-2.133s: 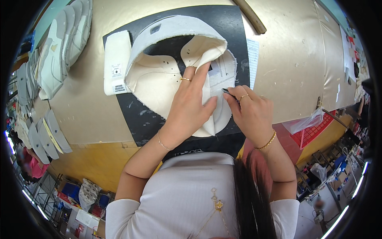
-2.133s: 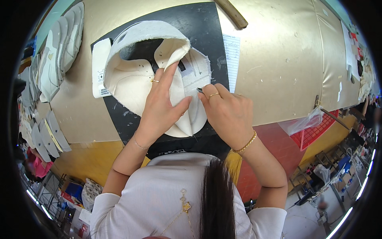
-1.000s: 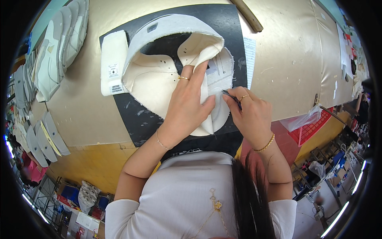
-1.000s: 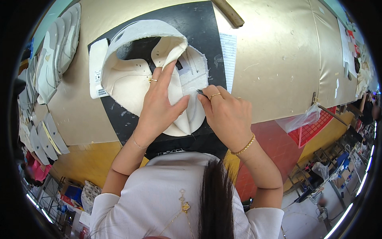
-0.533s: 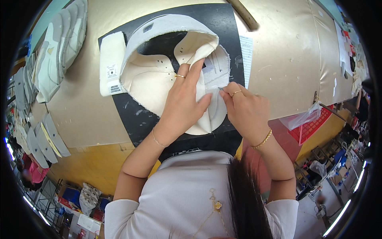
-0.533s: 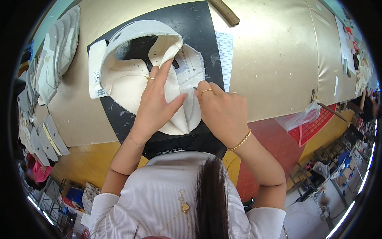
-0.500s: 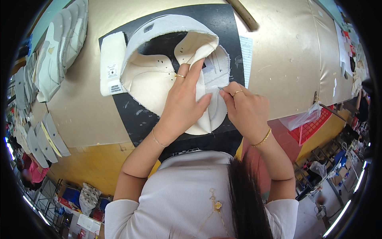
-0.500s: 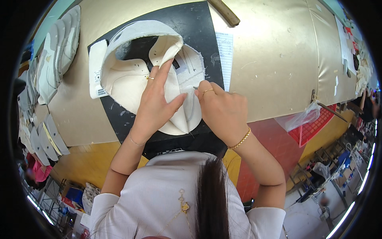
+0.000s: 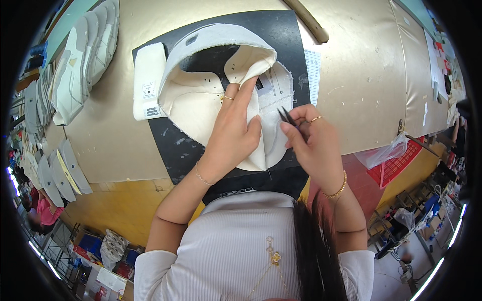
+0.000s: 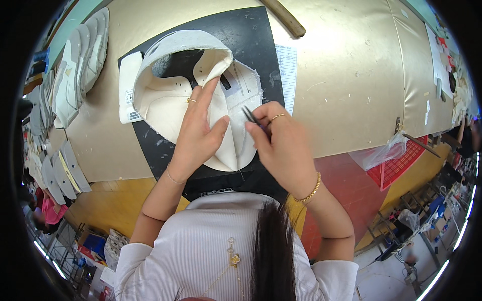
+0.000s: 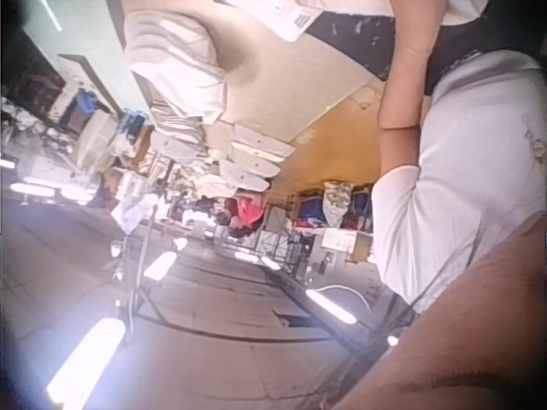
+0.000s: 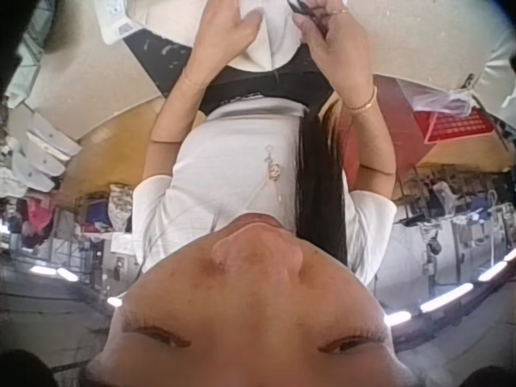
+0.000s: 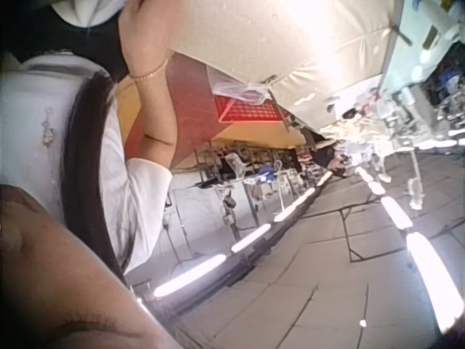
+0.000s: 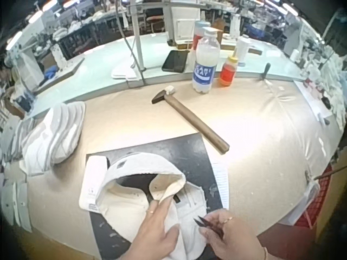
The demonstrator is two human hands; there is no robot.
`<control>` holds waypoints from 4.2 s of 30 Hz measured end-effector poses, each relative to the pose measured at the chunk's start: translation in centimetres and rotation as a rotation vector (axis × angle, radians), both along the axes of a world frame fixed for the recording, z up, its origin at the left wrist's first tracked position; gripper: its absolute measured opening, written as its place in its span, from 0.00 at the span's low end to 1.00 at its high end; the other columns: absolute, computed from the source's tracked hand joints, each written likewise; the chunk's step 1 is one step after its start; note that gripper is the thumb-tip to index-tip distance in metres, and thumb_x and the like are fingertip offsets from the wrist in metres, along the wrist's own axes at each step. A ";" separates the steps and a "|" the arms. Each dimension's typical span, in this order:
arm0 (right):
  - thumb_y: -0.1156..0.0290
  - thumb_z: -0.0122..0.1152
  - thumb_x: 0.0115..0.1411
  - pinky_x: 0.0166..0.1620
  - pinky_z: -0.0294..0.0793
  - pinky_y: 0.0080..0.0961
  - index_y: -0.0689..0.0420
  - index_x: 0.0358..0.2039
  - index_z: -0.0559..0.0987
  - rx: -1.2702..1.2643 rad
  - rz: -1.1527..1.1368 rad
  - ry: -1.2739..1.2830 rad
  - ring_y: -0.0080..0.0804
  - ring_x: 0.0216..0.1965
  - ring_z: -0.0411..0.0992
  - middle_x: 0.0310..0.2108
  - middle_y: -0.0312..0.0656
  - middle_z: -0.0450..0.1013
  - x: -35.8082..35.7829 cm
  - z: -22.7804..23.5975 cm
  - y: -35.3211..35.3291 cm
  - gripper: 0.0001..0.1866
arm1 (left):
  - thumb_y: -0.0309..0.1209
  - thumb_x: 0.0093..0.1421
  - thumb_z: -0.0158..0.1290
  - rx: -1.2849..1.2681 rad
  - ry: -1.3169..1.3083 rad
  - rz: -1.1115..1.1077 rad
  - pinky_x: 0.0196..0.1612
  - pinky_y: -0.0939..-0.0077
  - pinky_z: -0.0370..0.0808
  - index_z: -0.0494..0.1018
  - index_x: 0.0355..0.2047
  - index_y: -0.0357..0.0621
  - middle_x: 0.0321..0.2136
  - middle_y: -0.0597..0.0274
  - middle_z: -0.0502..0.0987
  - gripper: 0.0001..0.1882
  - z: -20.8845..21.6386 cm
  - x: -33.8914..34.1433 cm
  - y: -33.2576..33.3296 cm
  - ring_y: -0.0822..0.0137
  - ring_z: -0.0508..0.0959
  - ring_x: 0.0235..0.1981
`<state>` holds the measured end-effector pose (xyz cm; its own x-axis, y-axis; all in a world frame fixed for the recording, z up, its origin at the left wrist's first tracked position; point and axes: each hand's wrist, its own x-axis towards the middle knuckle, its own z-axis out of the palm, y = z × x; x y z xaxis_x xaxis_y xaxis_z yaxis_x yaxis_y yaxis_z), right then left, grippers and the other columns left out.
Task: The person trims excess material from a white shoe upper using a small blade. They rotate the shoe to access different edges and carefully cut along seams and openings.
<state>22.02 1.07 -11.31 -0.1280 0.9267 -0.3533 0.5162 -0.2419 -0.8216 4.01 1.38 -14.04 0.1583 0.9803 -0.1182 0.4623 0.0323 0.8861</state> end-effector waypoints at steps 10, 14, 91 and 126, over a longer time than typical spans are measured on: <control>0.71 0.57 0.66 0.27 0.76 0.16 0.64 0.35 0.70 -0.279 -0.194 0.258 0.23 0.26 0.79 0.27 0.39 0.74 -2.0 1.3 -0.2 0.09 | 0.21 0.54 0.50 -0.019 -0.031 0.046 0.58 0.61 0.64 0.58 0.62 0.31 0.49 0.40 0.66 0.34 0.0 0.1 0.2 0.44 0.69 0.52; 0.70 0.54 0.68 0.29 0.78 0.17 0.63 0.37 0.69 -0.223 -0.225 0.302 0.25 0.29 0.80 0.29 0.38 0.73 -1.3 0.7 -0.2 0.09 | 0.20 0.54 0.50 -0.030 -0.052 0.028 0.59 0.61 0.63 0.57 0.62 0.30 0.51 0.39 0.67 0.33 0.4 0.2 0.3 0.42 0.68 0.55; 0.76 0.51 0.68 0.37 0.79 0.21 0.67 0.48 0.71 -0.125 -0.277 0.313 0.23 0.32 0.77 0.34 0.41 0.75 -1.8 -0.6 -1.5 0.11 | 0.24 0.60 0.51 0.115 -0.043 0.090 0.56 0.66 0.68 0.61 0.62 0.38 0.52 0.43 0.73 0.29 -1.5 2.3 1.2 0.49 0.75 0.52; 0.68 0.56 0.67 0.16 0.63 0.13 0.61 0.35 0.69 0.022 -0.608 0.361 0.14 0.13 0.64 0.21 0.33 0.67 -1.9 -2.7 0.3 0.09 | 0.28 0.58 0.52 0.007 0.280 -0.127 0.33 0.56 0.77 0.58 0.63 0.32 0.43 0.32 0.74 0.32 0.2 1.4 2.4 0.42 0.79 0.32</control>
<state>20.14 1.32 -14.03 0.3090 0.8776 -0.3666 -0.0108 -0.3822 -0.9240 5.37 3.79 -13.88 0.2415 0.9557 -0.1681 0.6883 -0.0466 0.7239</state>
